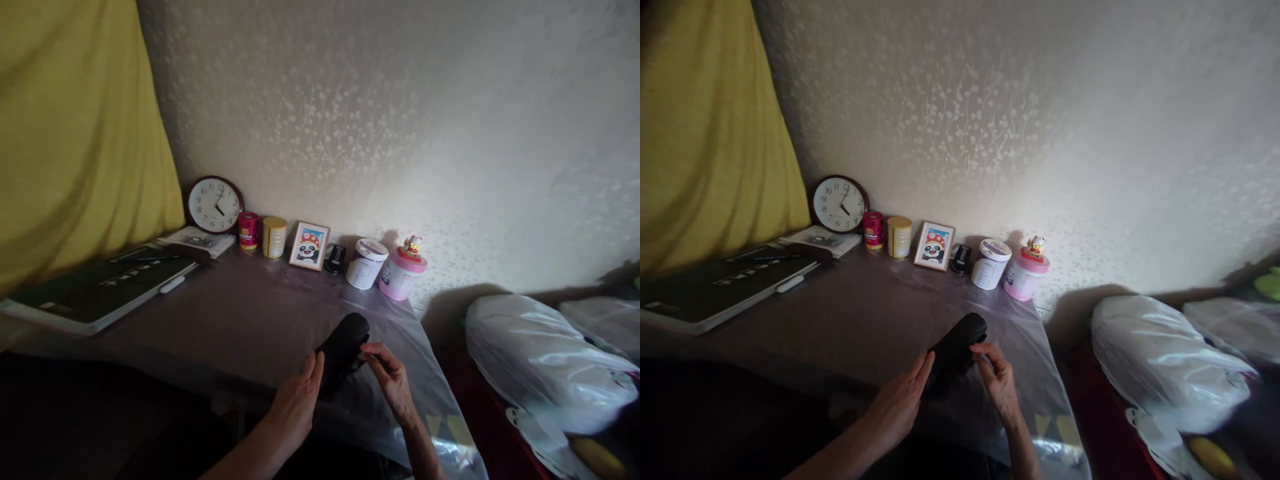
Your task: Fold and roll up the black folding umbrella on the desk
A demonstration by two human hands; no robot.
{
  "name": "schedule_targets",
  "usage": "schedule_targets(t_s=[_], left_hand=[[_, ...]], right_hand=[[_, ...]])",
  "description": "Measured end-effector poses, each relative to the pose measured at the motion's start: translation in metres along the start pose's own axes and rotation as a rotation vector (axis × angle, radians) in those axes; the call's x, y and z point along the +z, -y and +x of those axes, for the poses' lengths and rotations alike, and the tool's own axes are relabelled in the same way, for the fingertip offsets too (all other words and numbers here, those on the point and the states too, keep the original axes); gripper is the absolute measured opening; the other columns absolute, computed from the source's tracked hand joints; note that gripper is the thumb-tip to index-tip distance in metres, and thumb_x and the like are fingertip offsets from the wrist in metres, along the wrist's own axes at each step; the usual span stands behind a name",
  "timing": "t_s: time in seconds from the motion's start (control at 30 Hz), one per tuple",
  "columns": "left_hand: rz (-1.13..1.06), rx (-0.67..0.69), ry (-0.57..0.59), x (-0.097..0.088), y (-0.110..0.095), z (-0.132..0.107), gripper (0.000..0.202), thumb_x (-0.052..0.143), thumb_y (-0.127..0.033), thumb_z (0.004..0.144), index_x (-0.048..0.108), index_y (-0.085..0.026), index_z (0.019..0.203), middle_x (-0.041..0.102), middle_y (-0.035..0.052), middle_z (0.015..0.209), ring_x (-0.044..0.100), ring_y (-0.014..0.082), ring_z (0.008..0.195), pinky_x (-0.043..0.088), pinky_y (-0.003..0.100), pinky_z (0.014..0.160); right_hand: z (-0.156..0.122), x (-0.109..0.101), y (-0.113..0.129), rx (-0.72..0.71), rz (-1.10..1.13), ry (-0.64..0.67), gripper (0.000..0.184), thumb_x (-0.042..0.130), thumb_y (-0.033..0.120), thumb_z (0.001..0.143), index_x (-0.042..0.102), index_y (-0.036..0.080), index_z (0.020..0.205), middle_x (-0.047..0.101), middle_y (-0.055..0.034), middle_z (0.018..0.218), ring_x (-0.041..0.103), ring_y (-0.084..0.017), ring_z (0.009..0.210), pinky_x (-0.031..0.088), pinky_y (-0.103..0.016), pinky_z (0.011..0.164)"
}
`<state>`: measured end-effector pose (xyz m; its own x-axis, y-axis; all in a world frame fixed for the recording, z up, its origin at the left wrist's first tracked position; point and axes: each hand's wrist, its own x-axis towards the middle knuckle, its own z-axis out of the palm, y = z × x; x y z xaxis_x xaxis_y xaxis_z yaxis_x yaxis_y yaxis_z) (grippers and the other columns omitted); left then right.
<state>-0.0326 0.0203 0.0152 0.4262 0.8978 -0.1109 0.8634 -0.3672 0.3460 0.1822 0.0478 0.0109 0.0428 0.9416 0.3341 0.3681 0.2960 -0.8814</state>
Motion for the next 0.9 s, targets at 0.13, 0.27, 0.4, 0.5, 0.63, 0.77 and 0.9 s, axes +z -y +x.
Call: schedule_targets(t_s=[0.13, 0.27, 0.4, 0.5, 0.63, 0.77, 0.9], left_hand=[[0.0, -0.012, 0.012, 0.0, -0.001, 0.0, 0.089, 0.038, 0.008, 0.059, 0.01, -0.01, 0.141, 0.02, 0.0176, 0.148, 0.055, 0.0218, 0.109, 0.045, 0.029, 0.09], [-0.083, -0.002, -0.028, 0.004, 0.004, 0.001, 0.084, 0.039, 0.005, 0.063, 0.013, -0.01, 0.141, 0.021, 0.0175, 0.147, 0.048, 0.0238, 0.118, 0.041, 0.032, 0.095], [-0.378, -0.01, -0.121, 0.01, 0.015, 0.007, 0.078, 0.045, -0.004, 0.066, 0.021, -0.011, 0.14, 0.029, 0.0168, 0.144, 0.048, 0.0257, 0.117, 0.039, 0.035, 0.097], [-0.478, -0.07, -0.131, 0.009, 0.023, 0.01, 0.071, 0.045, -0.014, 0.071, 0.023, -0.014, 0.139, 0.042, 0.0164, 0.136, 0.059, 0.0231, 0.101, 0.047, 0.033, 0.086], [-0.478, -0.19, -0.144, 0.004, 0.034, 0.007, 0.068, 0.034, -0.023, 0.08, 0.009, -0.01, 0.141, 0.042, 0.0246, 0.132, 0.065, 0.0173, 0.064, 0.052, 0.033, 0.058], [-0.342, -0.198, -0.284, 0.003, 0.043, -0.001, 0.059, 0.03, -0.024, 0.086, 0.009, -0.021, 0.142, 0.028, 0.019, 0.142, 0.06, 0.0241, 0.099, 0.048, 0.038, 0.082], [-0.05, -0.107, -0.333, 0.009, 0.048, -0.008, 0.059, 0.032, -0.02, 0.086, 0.013, -0.029, 0.141, 0.009, 0.0139, 0.15, 0.053, 0.0264, 0.112, 0.044, 0.037, 0.087]], right_hand=[[-0.012, -0.01, -0.027, 0.142, 0.095, -0.171, 0.022, 0.061, 0.038, 0.075, 0.068, 0.02, 0.086, 0.068, -0.0034, 0.089, 0.06, -0.021, 0.09, 0.044, -0.031, 0.085], [-0.015, -0.007, -0.05, 0.229, 0.141, -0.219, 0.028, 0.062, 0.041, 0.071, 0.067, 0.018, 0.086, 0.068, -0.0031, 0.08, 0.061, -0.019, 0.077, 0.047, -0.029, 0.073], [-0.017, -0.006, -0.054, 0.255, 0.143, -0.193, 0.031, 0.06, 0.042, 0.071, 0.066, 0.017, 0.089, 0.066, -0.0031, 0.076, 0.06, -0.018, 0.071, 0.046, -0.025, 0.063], [-0.018, -0.007, -0.051, 0.242, 0.145, -0.176, 0.029, 0.059, 0.04, 0.071, 0.066, 0.017, 0.087, 0.065, -0.0031, 0.075, 0.059, -0.017, 0.069, 0.045, -0.024, 0.063], [-0.018, -0.007, -0.051, 0.189, 0.141, -0.185, 0.028, 0.056, 0.039, 0.07, 0.067, 0.016, 0.084, 0.065, -0.0044, 0.074, 0.059, -0.018, 0.071, 0.046, -0.026, 0.067], [-0.018, -0.006, -0.055, 0.167, 0.106, -0.175, 0.03, 0.052, 0.038, 0.072, 0.067, 0.015, 0.085, 0.066, -0.0049, 0.074, 0.059, -0.019, 0.071, 0.045, -0.027, 0.067], [-0.017, -0.006, -0.061, 0.15, 0.079, -0.18, 0.031, 0.049, 0.037, 0.072, 0.067, 0.016, 0.085, 0.066, -0.0051, 0.074, 0.059, -0.019, 0.07, 0.045, -0.028, 0.066]])
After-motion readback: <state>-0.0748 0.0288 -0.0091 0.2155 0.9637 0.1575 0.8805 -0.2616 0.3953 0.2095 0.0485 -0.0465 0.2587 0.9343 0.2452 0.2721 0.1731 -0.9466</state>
